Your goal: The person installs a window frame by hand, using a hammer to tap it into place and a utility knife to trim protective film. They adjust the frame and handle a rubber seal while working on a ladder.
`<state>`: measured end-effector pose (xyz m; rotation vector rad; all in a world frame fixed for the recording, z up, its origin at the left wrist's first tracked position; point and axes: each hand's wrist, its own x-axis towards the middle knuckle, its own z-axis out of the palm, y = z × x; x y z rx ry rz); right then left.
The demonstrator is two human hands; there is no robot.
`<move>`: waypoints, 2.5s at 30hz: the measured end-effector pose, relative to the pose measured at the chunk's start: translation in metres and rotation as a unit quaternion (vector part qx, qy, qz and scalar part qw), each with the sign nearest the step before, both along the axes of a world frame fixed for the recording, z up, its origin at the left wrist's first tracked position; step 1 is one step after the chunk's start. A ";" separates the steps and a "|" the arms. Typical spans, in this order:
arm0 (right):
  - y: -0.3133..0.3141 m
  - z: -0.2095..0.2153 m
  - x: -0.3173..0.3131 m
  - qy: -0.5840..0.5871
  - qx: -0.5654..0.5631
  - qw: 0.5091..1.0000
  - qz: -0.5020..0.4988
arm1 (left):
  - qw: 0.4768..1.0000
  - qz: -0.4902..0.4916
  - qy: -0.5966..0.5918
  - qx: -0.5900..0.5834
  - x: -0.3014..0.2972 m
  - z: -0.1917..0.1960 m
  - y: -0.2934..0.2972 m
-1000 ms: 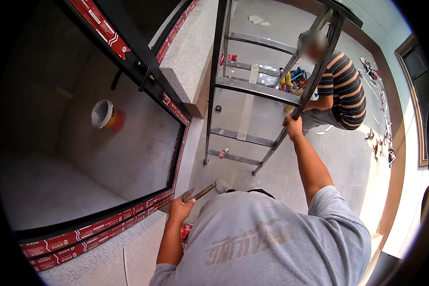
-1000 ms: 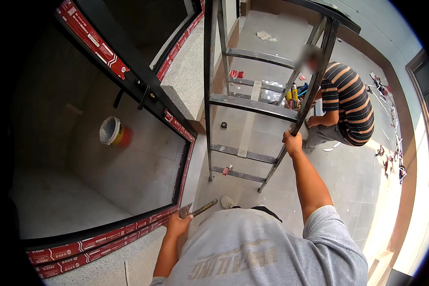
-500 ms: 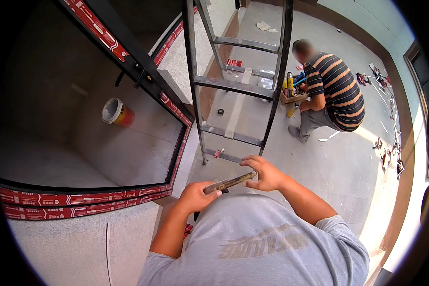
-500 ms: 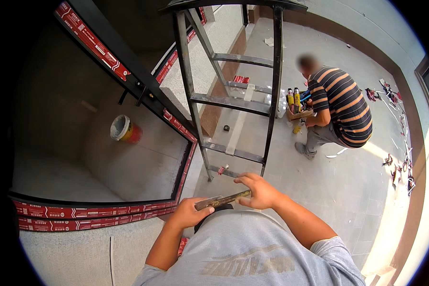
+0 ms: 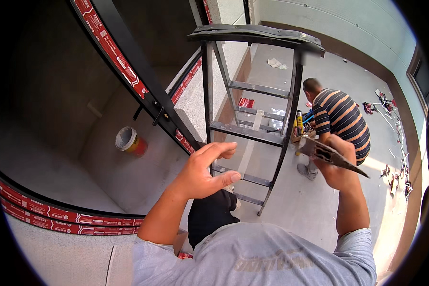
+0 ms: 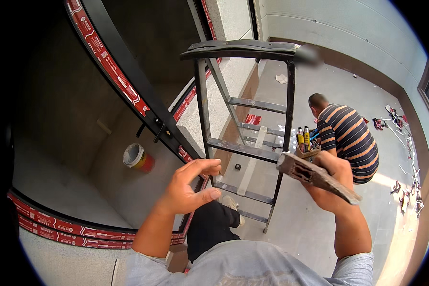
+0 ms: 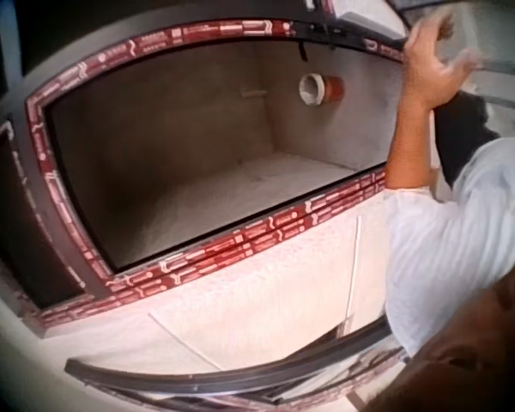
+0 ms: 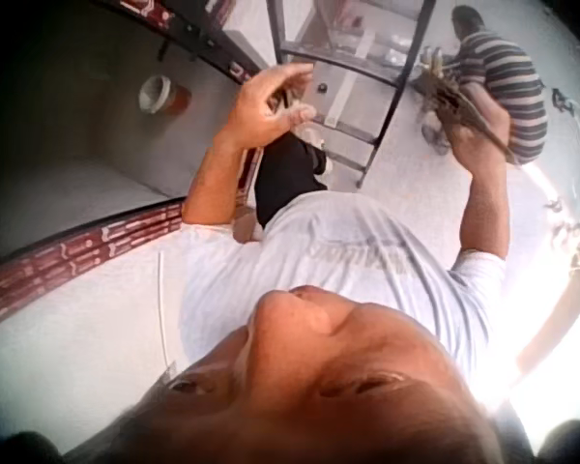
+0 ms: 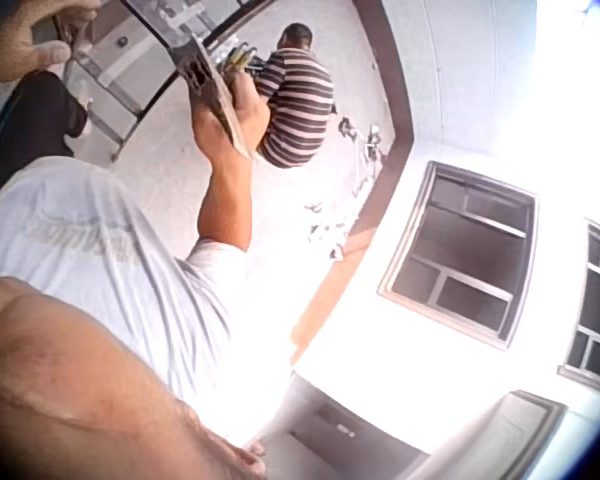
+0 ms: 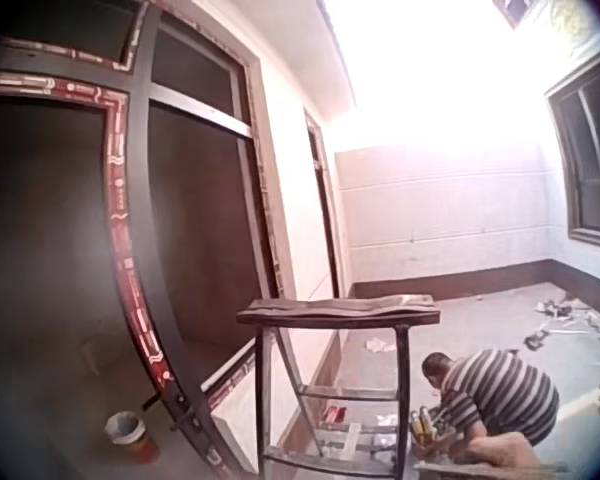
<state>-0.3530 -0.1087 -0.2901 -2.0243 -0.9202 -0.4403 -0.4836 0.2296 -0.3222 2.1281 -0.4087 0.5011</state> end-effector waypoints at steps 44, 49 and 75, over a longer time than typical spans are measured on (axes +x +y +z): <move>0.159 0.192 0.310 0.130 -0.287 0.949 0.013 | 0.963 0.195 0.112 0.146 0.324 0.222 0.147; 0.159 0.190 0.311 0.148 -0.276 0.950 -0.007 | 0.961 0.199 0.117 0.151 0.328 0.224 0.147; 0.163 0.194 0.325 0.184 -0.375 0.908 0.015 | 0.964 0.132 0.169 0.159 0.350 0.224 0.166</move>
